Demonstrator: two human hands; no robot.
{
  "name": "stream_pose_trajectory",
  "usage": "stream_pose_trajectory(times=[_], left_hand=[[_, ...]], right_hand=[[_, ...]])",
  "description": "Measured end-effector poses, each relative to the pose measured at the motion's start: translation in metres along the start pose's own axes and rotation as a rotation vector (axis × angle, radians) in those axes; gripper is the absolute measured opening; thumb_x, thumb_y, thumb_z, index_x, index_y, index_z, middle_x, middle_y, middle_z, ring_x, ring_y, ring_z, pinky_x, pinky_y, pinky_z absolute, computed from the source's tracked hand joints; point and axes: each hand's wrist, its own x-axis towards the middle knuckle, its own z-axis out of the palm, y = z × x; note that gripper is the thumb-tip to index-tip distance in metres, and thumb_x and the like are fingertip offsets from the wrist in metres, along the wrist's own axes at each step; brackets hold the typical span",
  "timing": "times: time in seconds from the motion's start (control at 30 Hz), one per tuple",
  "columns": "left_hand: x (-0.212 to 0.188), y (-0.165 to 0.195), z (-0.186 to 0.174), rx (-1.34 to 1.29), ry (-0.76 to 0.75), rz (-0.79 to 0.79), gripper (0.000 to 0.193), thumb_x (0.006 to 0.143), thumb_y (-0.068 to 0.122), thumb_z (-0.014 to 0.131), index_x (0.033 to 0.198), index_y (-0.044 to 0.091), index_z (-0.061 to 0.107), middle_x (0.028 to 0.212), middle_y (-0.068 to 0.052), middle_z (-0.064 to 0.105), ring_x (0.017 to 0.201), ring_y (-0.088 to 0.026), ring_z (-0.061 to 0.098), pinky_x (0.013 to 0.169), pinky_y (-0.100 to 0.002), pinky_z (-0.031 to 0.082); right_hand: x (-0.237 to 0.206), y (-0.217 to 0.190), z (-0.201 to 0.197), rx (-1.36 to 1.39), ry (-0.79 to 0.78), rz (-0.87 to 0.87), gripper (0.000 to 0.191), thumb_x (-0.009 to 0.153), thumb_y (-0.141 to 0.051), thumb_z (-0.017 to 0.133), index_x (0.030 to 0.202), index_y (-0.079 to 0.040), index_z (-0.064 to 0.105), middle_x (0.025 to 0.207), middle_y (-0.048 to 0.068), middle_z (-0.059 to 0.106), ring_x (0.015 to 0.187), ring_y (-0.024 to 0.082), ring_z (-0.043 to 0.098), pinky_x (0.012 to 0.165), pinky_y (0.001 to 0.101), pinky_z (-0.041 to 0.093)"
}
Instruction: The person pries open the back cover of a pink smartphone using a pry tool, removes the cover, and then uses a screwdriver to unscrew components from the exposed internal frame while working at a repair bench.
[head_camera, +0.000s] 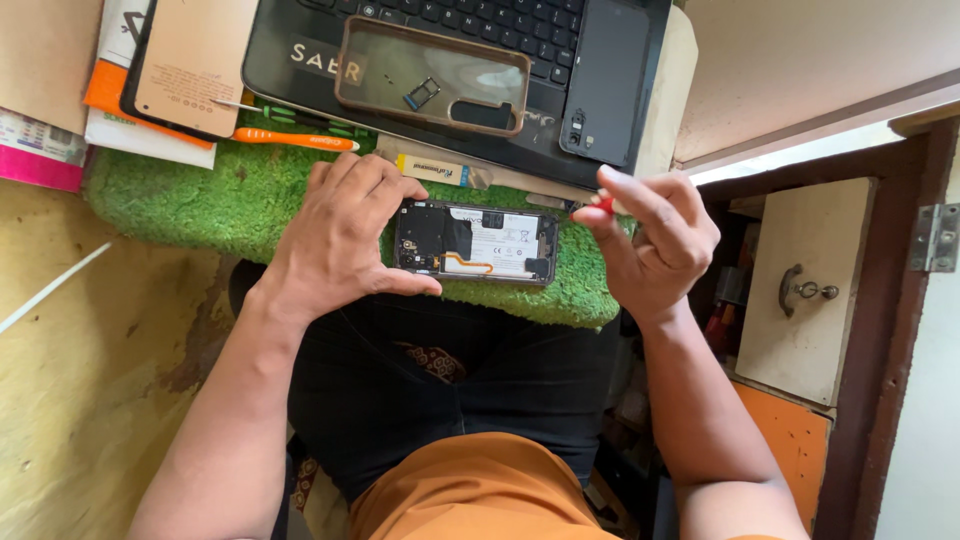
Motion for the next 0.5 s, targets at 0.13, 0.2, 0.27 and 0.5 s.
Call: stream_pose_trajectory(times=[0.13,0.2,0.27,0.5], left_hand=[[0.0006,0.0002,0.0,0.0,-0.007,-0.008,0.086,0.051,0.06,0.092,0.115,0.008,0.067,0.108,-0.009,0.059,0.107,-0.034,0.055,0.095,-0.047,0.042],[0.0011,0.0004,0.0001,-0.004,-0.015,-0.02,0.086,0.05,0.06,0.092,0.114,0.008,0.067,0.108,-0.009,0.06,0.108,-0.033,0.055,0.095,-0.047,0.042],[0.0014,0.0009,0.0001,-0.001,-0.005,-0.017,0.086,0.051,0.06,0.092,0.115,0.009,0.067,0.109,-0.009,0.06,0.109,-0.033,0.055,0.097,-0.047,0.042],[0.0037,0.0001,-0.0007,-0.015,-0.007,-0.025,0.084,0.051,0.056,0.093,0.116,0.009,0.066,0.11,-0.009,0.06,0.11,-0.034,0.055,0.099,-0.047,0.042]], right_hand=[[0.0021,-0.0007,-0.006,0.335,-0.122,0.048,0.021,0.107,-0.007,0.062,0.128,-0.002,0.062,0.104,0.013,0.071,0.092,0.015,0.071,0.08,0.0296,0.061],[0.002,-0.0004,-0.0073,0.356,-0.147,-0.006,0.024,0.106,-0.005,0.054,0.129,-0.001,0.061,0.107,0.015,0.069,0.097,0.018,0.07,0.083,0.0321,0.062],[0.0009,0.0002,-0.0057,0.174,-0.105,-0.047,0.031,0.092,-0.005,0.074,0.123,-0.002,0.067,0.1,0.018,0.067,0.088,0.019,0.07,0.075,0.0324,0.059],[-0.0002,0.0013,-0.0061,0.296,-0.128,0.098,0.028,0.106,-0.002,0.072,0.134,-0.005,0.066,0.109,0.012,0.073,0.098,0.015,0.074,0.081,0.0255,0.064]])
